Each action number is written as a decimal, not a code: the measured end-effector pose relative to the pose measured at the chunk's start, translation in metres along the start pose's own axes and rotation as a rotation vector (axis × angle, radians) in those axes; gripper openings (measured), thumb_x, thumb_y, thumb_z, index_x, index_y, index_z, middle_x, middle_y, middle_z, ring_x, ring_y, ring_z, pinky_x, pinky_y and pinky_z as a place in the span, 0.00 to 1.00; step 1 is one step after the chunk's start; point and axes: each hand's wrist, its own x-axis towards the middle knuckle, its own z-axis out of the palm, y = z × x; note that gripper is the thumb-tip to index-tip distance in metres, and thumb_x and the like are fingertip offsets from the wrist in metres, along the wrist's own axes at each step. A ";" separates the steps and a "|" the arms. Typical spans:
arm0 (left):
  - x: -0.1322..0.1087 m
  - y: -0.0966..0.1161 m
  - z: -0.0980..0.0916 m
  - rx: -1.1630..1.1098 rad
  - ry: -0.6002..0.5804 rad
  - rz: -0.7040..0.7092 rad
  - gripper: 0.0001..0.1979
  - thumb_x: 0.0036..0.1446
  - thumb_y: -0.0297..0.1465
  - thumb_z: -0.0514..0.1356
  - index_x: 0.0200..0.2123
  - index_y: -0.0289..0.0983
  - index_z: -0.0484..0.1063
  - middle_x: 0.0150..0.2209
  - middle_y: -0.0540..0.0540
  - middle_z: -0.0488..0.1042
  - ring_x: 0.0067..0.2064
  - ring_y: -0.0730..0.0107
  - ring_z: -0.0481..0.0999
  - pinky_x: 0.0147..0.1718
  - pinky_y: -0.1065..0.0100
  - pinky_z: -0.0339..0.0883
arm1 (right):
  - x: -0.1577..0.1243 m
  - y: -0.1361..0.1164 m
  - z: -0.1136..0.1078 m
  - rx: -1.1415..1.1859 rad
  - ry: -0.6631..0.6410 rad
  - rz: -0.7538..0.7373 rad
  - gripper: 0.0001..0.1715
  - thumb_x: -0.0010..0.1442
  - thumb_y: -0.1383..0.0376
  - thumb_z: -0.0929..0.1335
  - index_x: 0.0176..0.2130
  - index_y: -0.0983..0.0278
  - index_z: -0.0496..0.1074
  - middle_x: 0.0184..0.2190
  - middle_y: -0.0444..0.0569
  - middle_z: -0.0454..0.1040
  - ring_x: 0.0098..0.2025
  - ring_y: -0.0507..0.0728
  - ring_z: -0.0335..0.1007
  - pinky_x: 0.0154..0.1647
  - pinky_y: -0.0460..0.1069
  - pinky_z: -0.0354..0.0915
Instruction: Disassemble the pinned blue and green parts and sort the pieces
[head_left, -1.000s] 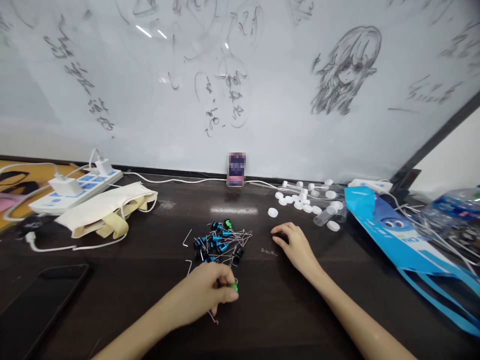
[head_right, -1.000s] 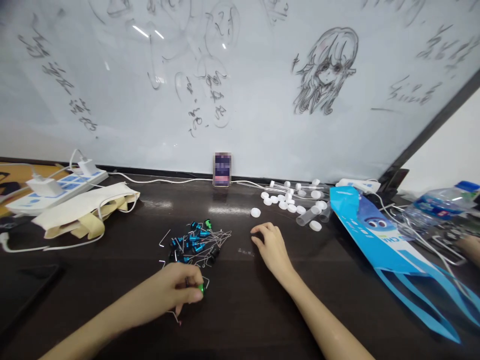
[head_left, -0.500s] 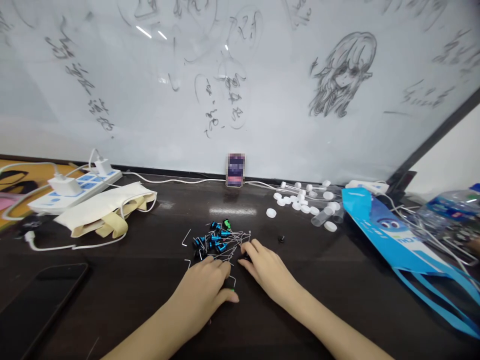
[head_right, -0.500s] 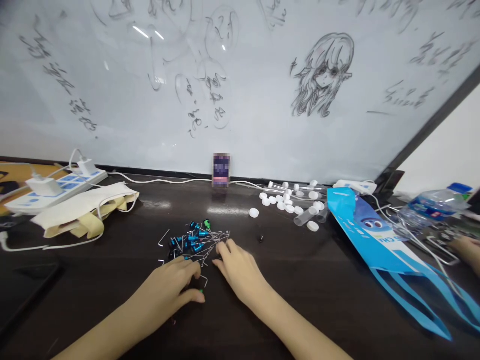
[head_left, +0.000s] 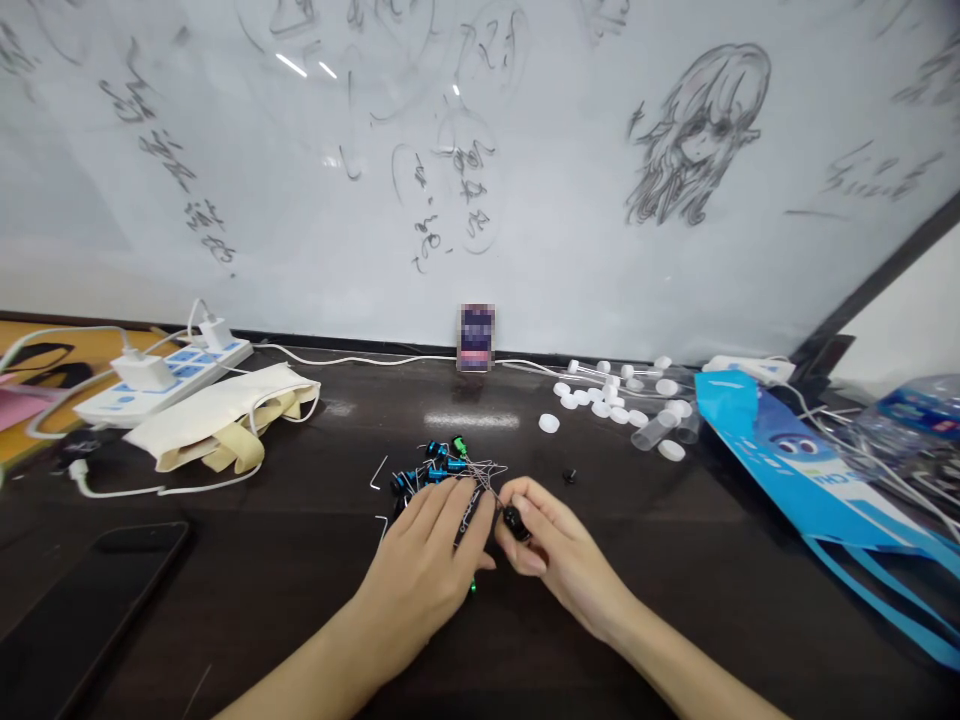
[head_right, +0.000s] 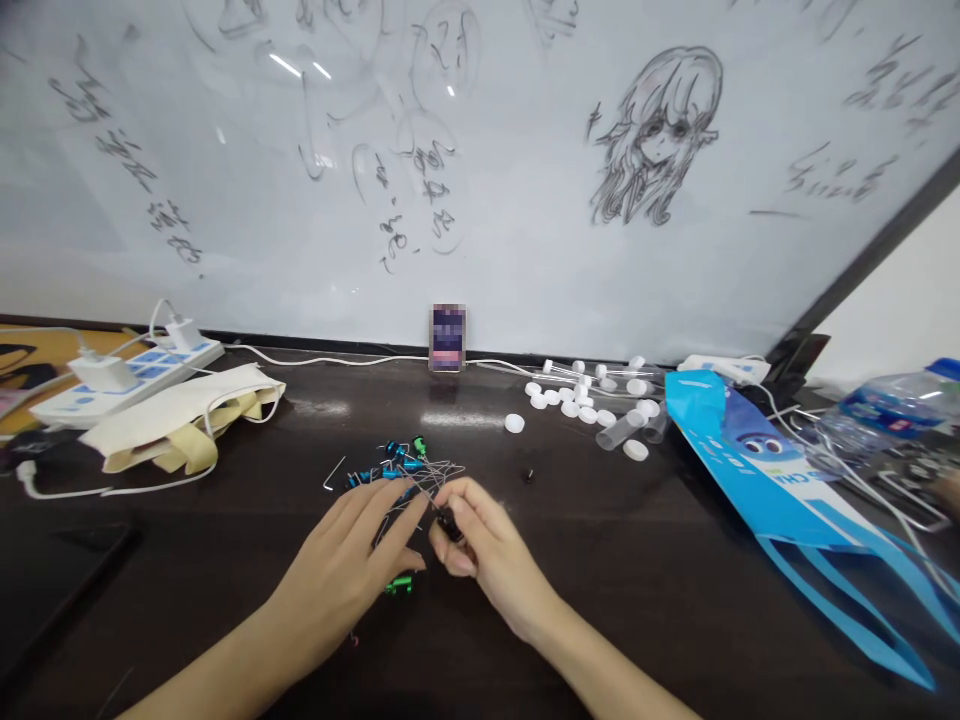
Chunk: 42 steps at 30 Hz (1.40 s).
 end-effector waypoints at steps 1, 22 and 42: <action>0.000 0.002 -0.003 0.040 0.029 0.002 0.14 0.60 0.31 0.58 0.48 0.31 0.69 0.45 0.37 0.73 0.47 0.53 0.71 0.45 0.56 0.65 | -0.001 0.002 0.004 0.018 -0.018 0.015 0.14 0.67 0.55 0.58 0.40 0.63 0.62 0.20 0.38 0.56 0.20 0.47 0.42 0.21 0.44 0.41; -0.016 0.015 0.007 -0.204 -0.283 -0.057 0.10 0.63 0.27 0.50 0.48 0.35 0.64 0.33 0.45 0.73 0.33 0.63 0.72 0.25 0.70 0.61 | -0.008 0.012 0.008 -0.361 0.106 0.176 0.31 0.63 0.44 0.56 0.21 0.64 0.57 0.17 0.40 0.52 0.21 0.49 0.47 0.23 0.46 0.46; -0.009 0.000 0.007 -0.603 -0.440 -0.292 0.07 0.65 0.33 0.50 0.37 0.39 0.66 0.29 0.47 0.76 0.30 0.65 0.75 0.26 0.72 0.55 | -0.011 -0.011 0.001 -0.713 0.028 -0.163 0.13 0.62 0.54 0.64 0.40 0.61 0.67 0.36 0.45 0.67 0.36 0.54 0.63 0.38 0.48 0.60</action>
